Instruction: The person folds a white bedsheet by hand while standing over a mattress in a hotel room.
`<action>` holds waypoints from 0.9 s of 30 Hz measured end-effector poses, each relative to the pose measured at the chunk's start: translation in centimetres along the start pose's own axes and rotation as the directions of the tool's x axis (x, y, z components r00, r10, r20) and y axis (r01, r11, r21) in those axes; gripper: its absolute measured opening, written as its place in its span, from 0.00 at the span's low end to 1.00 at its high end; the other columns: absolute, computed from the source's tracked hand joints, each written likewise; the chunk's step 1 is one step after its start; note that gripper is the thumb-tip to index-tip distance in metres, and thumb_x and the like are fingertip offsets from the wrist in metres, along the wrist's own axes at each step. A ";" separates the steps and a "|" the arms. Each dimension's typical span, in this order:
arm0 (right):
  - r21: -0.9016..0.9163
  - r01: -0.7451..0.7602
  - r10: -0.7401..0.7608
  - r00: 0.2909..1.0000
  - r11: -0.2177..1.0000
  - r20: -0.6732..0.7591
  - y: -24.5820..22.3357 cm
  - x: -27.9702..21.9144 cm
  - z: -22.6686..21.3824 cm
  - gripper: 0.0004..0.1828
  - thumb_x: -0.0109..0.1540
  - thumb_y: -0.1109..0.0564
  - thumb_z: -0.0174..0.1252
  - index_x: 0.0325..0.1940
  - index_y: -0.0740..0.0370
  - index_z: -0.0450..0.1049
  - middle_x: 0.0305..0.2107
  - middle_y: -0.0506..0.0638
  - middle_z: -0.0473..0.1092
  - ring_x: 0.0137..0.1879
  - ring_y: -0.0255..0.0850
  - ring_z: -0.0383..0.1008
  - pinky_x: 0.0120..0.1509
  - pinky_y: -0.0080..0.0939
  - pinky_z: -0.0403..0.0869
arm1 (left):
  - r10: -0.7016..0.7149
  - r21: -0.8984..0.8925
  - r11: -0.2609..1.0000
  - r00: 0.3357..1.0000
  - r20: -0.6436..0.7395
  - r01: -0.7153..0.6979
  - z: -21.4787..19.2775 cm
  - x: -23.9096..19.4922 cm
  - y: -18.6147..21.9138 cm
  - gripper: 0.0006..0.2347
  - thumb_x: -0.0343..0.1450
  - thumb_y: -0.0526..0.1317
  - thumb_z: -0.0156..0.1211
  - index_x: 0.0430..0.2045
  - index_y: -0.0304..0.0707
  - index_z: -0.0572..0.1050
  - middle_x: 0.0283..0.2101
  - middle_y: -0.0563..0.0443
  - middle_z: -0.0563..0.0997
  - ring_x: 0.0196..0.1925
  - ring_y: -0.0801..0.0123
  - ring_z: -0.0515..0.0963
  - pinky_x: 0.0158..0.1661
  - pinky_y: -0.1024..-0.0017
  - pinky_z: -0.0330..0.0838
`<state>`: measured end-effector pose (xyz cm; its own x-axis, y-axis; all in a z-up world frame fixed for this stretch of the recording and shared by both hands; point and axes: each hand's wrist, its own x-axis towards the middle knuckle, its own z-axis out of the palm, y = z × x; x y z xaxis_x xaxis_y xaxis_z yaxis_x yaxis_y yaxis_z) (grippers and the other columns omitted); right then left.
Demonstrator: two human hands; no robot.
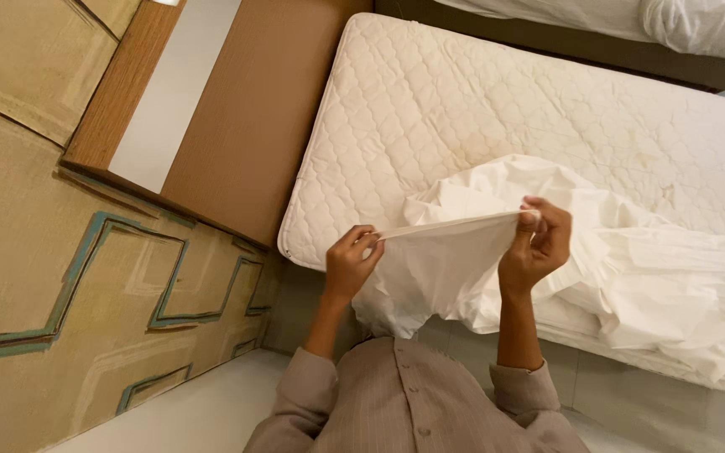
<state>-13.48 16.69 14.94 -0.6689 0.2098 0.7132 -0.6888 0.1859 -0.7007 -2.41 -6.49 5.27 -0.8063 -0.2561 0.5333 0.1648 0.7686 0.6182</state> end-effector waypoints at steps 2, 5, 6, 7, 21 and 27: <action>0.013 0.008 -0.008 1.000 1.000 0.004 -1.1 0.8 0.1 0.15 0.72 0.55 0.59 0.39 0.71 0.69 0.34 0.60 0.67 0.44 0.53 0.74 0.54 0.48 0.73 | 0.019 0.007 1.000 1.000 -0.012 -0.019 2.8 -0.3 -0.6 0.02 0.66 0.33 0.69 0.28 0.39 0.81 0.37 0.51 0.83 0.34 0.61 0.85 0.36 0.69 0.80; 0.022 -0.004 0.004 1.000 1.000 -0.016 -0.1 0.8 -0.9 0.16 0.72 0.55 0.59 0.39 0.71 0.68 0.33 0.58 0.65 0.40 0.49 0.71 0.51 0.46 0.72 | -0.006 0.057 0.998 1.000 -0.025 0.007 7.3 -2.5 -3.5 0.04 0.64 0.34 0.69 0.29 0.42 0.81 0.38 0.52 0.82 0.34 0.61 0.85 0.36 0.67 0.80; 0.017 -0.024 0.025 0.999 1.000 -0.040 0.7 0.6 -1.4 0.15 0.72 0.55 0.58 0.40 0.71 0.68 0.33 0.57 0.64 0.38 0.45 0.69 0.49 0.43 0.71 | -0.048 0.100 0.994 0.998 -0.027 0.051 8.9 -3.4 -4.9 0.05 0.63 0.35 0.68 0.29 0.45 0.82 0.38 0.55 0.82 0.34 0.63 0.85 0.35 0.66 0.79; 0.017 -0.024 0.024 0.999 1.000 -0.039 1.9 0.5 -2.1 0.15 0.72 0.55 0.58 0.40 0.71 0.68 0.33 0.57 0.64 0.38 0.45 0.69 0.49 0.43 0.71 | -0.048 0.100 0.994 0.998 -0.027 0.051 9.6 -4.2 -6.7 0.05 0.63 0.35 0.68 0.29 0.45 0.82 0.38 0.55 0.82 0.34 0.63 0.85 0.35 0.66 0.79; -0.057 -0.274 0.256 0.943 0.960 -0.214 8.1 3.1 -10.4 0.13 0.76 0.54 0.57 0.39 0.56 0.63 0.34 0.45 0.61 0.42 0.37 0.59 0.50 0.37 0.62 | -0.439 -0.280 0.840 0.886 0.152 0.464 8.0 -7.6 -20.6 0.05 0.67 0.28 0.67 0.34 0.35 0.82 0.40 0.47 0.84 0.43 0.65 0.83 0.47 0.71 0.77; -0.018 -0.401 0.399 0.914 0.916 -0.076 8.3 0.4 -9.5 0.10 0.75 0.56 0.57 0.41 0.57 0.67 0.33 0.43 0.64 0.42 0.32 0.62 0.49 0.31 0.65 | -0.610 0.198 0.713 0.455 0.649 0.673 5.0 -3.5 -9.9 0.25 0.71 0.38 0.57 0.66 0.42 0.64 0.67 0.48 0.72 0.65 0.57 0.74 0.63 0.54 0.70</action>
<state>-16.82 27.42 9.26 -0.8649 0.3385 0.3706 -0.3574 0.1031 -0.9283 -4.08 -10.28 -5.60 -0.8362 -0.2047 -0.5088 -0.5373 0.4919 0.6851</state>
